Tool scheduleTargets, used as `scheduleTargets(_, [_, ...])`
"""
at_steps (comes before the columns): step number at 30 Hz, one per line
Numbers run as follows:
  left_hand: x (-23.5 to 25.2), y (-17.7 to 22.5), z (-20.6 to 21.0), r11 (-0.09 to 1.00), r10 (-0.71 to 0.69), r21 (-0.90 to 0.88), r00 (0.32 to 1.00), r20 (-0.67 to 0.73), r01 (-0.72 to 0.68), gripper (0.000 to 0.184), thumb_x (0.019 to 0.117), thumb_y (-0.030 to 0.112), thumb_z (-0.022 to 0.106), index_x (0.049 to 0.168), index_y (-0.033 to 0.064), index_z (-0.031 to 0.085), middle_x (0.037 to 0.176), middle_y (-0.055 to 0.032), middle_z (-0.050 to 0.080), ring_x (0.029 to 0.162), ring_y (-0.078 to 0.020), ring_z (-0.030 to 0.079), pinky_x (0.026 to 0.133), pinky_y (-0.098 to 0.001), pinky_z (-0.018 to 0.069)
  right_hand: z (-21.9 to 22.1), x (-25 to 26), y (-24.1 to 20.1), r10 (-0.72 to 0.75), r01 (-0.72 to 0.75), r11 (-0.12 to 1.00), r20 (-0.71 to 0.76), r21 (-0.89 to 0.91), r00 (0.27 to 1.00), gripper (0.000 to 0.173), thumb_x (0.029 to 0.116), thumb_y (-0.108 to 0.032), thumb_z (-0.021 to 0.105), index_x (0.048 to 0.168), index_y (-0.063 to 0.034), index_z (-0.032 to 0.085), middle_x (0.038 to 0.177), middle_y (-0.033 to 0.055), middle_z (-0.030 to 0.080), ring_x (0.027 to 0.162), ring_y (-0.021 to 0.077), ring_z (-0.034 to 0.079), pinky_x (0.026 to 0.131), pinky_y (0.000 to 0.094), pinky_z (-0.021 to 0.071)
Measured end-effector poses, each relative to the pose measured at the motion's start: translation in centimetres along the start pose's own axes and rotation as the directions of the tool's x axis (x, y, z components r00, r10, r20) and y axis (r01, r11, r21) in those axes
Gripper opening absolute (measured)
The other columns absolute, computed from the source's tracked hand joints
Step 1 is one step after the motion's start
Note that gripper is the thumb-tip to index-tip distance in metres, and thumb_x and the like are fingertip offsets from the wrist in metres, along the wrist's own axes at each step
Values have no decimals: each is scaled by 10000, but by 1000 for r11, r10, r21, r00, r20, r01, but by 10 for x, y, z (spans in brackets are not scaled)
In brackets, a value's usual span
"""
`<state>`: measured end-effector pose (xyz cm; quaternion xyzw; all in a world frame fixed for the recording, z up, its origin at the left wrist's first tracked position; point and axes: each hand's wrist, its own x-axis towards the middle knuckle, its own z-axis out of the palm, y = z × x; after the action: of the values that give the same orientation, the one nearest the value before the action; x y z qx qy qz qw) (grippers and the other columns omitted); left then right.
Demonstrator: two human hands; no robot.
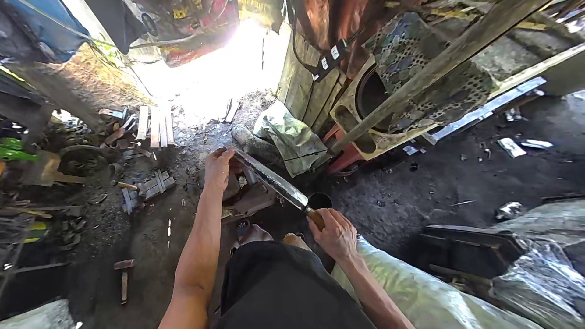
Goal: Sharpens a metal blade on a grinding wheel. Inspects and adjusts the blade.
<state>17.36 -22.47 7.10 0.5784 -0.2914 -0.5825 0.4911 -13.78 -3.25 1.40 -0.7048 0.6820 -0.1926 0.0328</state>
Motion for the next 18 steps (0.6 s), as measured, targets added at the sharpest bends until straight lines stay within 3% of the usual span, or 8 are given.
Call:
scheduleTargets(3, [19, -1, -16, 999, -27, 42, 998, -54, 29, 300, 1028, 264, 644, 1195, 18, 599, 787, -159, 721, 601, -253, 719, 533, -395, 624, 8, 4, -8, 19, -21, 999, 82, 26, 996, 350, 928, -478, 650, 1013, -148, 728, 870, 56, 719, 720, 247, 714, 549, 457, 560])
scheduleTargets(7, [58, -4, -37, 948, -43, 314, 998, -43, 54, 389, 1009, 418, 656, 1103, 41, 669, 777, -101, 713, 560, -193, 680, 523, -363, 605, 22, 5, -14, 32, -35, 999, 116, 26, 993, 364, 927, -498, 646, 997, -152, 732, 852, 54, 711, 705, 238, 709, 537, 450, 556])
scheduleTargets(9, [80, -7, -49, 831, -33, 556, 999, 41, 5, 410, 1001, 442, 657, 1090, 44, 696, 818, -92, 698, 629, -174, 670, 614, -375, 604, 28, 5, -19, 55, -56, 998, 122, 9, 991, 355, 923, -489, 651, 986, -149, 735, 844, 55, 709, 703, 242, 707, 540, 455, 555])
scheduleTargets(11, [101, -10, -58, 635, -33, 762, 981, 192, -127, 467, 1011, 472, 622, 1048, 14, 705, 900, -153, 681, 790, -257, 657, 773, -506, 553, 33, 5, -22, 90, -89, 996, 142, -11, 986, 362, 918, -498, 657, 983, -151, 736, 850, 53, 715, 714, 244, 711, 552, 460, 559])
scheduleTargets(13, [115, -6, -61, 454, -107, 853, 934, 341, -259, 512, 1051, 481, 545, 1074, -6, 702, 983, -207, 682, 939, -339, 659, 890, -597, 509, 37, 5, -24, 119, -118, 993, 158, -19, 980, 373, 913, -499, 663, 980, -140, 739, 860, 64, 726, 729, 256, 720, 566, 473, 564])
scheduleTargets(16, [137, -11, -60, 275, -174, 865, 863, 475, -420, 531, 1081, 475, 467, 979, -2, 678, 896, -199, 656, 881, -356, 655, 822, -609, 506, 41, 6, -28, 159, -156, 987, 160, -30, 974, 403, 915, -522, 661, 978, -132, 741, 869, 70, 735, 738, 261, 726, 575, 482, 567])
scheduleTargets(18, [150, -17, -57, 263, -190, 858, 848, 494, -441, 539, 1078, 479, 469, 943, -3, 669, 868, -194, 645, 854, -353, 651, 802, -603, 507, 43, 8, -31, 198, -191, 980, 165, -57, 966, 421, 918, -531, 653, 978, -123, 740, 881, 82, 738, 769, 279, 729, 602, 493, 572])
